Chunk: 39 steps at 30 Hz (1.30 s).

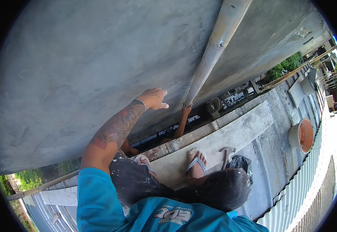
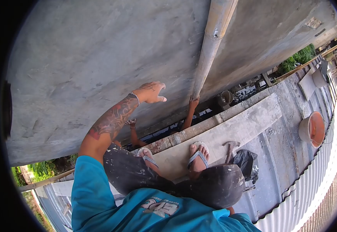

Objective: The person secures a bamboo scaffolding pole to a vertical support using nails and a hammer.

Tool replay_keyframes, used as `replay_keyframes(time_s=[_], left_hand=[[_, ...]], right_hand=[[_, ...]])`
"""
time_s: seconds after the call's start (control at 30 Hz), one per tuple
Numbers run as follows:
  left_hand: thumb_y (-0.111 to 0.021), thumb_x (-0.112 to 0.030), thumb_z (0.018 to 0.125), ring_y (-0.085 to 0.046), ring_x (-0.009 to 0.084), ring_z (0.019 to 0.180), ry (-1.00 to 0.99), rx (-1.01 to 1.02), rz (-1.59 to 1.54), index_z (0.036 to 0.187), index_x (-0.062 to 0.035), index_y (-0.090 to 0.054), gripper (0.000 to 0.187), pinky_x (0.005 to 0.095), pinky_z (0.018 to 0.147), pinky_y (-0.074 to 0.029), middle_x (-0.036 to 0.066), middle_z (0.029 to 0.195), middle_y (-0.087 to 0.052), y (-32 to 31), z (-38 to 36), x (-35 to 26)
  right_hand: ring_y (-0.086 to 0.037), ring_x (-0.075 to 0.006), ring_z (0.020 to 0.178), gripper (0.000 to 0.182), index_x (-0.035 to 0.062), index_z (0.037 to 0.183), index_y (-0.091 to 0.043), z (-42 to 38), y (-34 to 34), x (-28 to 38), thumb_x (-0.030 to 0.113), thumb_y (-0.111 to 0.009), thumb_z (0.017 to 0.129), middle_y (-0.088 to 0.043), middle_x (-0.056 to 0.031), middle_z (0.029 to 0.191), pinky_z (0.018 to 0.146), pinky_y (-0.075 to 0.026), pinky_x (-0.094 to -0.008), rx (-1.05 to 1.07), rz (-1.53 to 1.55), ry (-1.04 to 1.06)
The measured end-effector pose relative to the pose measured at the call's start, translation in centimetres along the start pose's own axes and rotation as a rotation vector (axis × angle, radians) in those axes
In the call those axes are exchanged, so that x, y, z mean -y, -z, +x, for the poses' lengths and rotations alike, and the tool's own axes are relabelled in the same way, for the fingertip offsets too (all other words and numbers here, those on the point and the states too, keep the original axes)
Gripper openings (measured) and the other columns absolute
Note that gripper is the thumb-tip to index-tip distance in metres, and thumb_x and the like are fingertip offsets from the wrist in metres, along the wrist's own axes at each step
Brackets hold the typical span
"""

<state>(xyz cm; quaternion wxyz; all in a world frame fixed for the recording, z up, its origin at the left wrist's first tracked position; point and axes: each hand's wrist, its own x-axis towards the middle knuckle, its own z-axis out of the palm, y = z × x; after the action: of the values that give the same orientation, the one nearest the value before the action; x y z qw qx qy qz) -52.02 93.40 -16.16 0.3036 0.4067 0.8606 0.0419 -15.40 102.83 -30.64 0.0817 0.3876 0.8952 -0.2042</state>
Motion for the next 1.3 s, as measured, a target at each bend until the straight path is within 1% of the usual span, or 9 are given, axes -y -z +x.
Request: replay_keyframes(time_s=[0.13,0.23,0.33,0.53,0.67,0.93,1.0,1.07,1.3], left_hand=[[-0.066,-0.043,0.086,-0.055,0.0345,0.117,-0.008,0.003,0.030,0.119,-0.0007,-0.056,0.055,0.0436,0.097,-0.044,0.019,0.119,-0.059,-0.9,0.7,0.6],[-0.065,-0.043,0.086,-0.050,0.0343,0.121,0.018,0.037,-0.004,0.127,-0.0019,-0.051,0.060,0.0428,0.100,-0.041,0.017,0.125,-0.055,-0.4,0.7,0.9],[-0.065,-0.044,0.086,-0.051,0.0344,0.121,0.029,0.022,0.015,0.127,-0.0025,-0.052,0.060,0.0433,0.100,-0.041,0.018,0.124,-0.055,-0.4,0.8,1.0],[-0.065,-0.044,0.086,-0.051,0.0352,0.122,0.004,0.039,0.047,0.128,-0.0029,-0.052,0.060,0.0438,0.100,-0.042,0.018,0.126,-0.056,-0.5,0.6,0.7],[-0.065,-0.044,0.085,-0.051,0.0351,0.122,-0.010,-0.046,0.029,0.128,-0.0031,-0.052,0.060,0.0440,0.101,-0.042,0.019,0.127,-0.055,0.0,0.2,0.8],[-0.066,-0.041,0.085,-0.052,0.0350,0.121,0.027,-0.072,-0.008,0.127,-0.0024,-0.053,0.058,0.0448,0.099,-0.042,0.019,0.125,-0.057,0.5,-0.9,2.0],[-0.066,-0.041,0.086,-0.057,0.0337,0.116,0.016,-0.158,0.018,0.119,-0.0028,-0.057,0.052,0.0429,0.096,-0.046,0.018,0.119,-0.061,0.0,-1.0,2.5],[-0.067,-0.041,0.086,-0.059,0.0338,0.114,0.045,-0.121,0.031,0.117,-0.0026,-0.058,0.050,0.0425,0.095,-0.048,0.018,0.116,-0.063,1.1,-1.8,2.3],[-0.067,-0.040,0.086,-0.060,0.0333,0.111,0.078,-0.151,0.031,0.113,-0.0024,-0.060,0.047,0.0427,0.092,-0.049,0.017,0.114,-0.064,0.8,-1.9,3.9]], right_hand=[[-0.045,-0.0397,0.124,0.062,-0.0037,0.130,-0.048,0.0,0.3,0.0,0.049,-0.034,0.099,-0.051,-0.0249,0.132,0.104,-0.033,-0.0481,0.025,-0.006,-0.016],[-0.045,-0.0396,0.125,0.063,-0.0036,0.130,-0.048,0.0,0.6,0.3,0.049,-0.034,0.099,-0.050,-0.0251,0.132,0.105,-0.032,-0.0480,0.025,-0.002,-0.005],[-0.044,-0.0396,0.127,0.063,-0.0036,0.131,-0.047,-0.7,2.1,1.7,0.049,-0.033,0.099,-0.050,-0.0251,0.133,0.106,-0.031,-0.0477,0.024,0.037,-0.041],[-0.043,-0.0393,0.127,0.062,-0.0032,0.131,-0.047,-0.1,0.3,0.9,0.048,-0.033,0.099,-0.050,-0.0239,0.133,0.107,-0.030,-0.0472,0.053,0.007,-0.035],[-0.043,-0.0393,0.127,0.062,-0.0032,0.131,-0.047,-0.2,0.0,0.6,0.048,-0.033,0.099,-0.050,-0.0238,0.133,0.107,-0.030,-0.0471,0.050,-0.013,-0.042],[-0.043,-0.0393,0.127,0.061,-0.0030,0.130,-0.047,-1.0,-0.6,0.1,0.047,-0.033,0.099,-0.050,-0.0236,0.133,0.107,-0.030,-0.0471,0.004,-0.075,0.010],[-0.043,-0.0393,0.127,0.061,-0.0030,0.130,-0.048,-1.1,-0.5,0.2,0.047,-0.033,0.099,-0.050,-0.0235,0.133,0.107,-0.030,-0.0470,-0.005,-0.087,0.020],[-0.043,-0.0393,0.127,0.061,-0.0030,0.130,-0.048,-1.2,-0.3,0.2,0.047,-0.033,0.099,-0.050,-0.0235,0.133,0.107,-0.030,-0.0470,-0.017,-0.100,0.026],[-0.042,-0.0393,0.127,0.060,-0.0028,0.130,-0.048,-1.3,-0.5,0.4,0.047,-0.033,0.099,-0.050,-0.0232,0.133,0.107,-0.030,-0.0469,-0.024,-0.133,0.055]])
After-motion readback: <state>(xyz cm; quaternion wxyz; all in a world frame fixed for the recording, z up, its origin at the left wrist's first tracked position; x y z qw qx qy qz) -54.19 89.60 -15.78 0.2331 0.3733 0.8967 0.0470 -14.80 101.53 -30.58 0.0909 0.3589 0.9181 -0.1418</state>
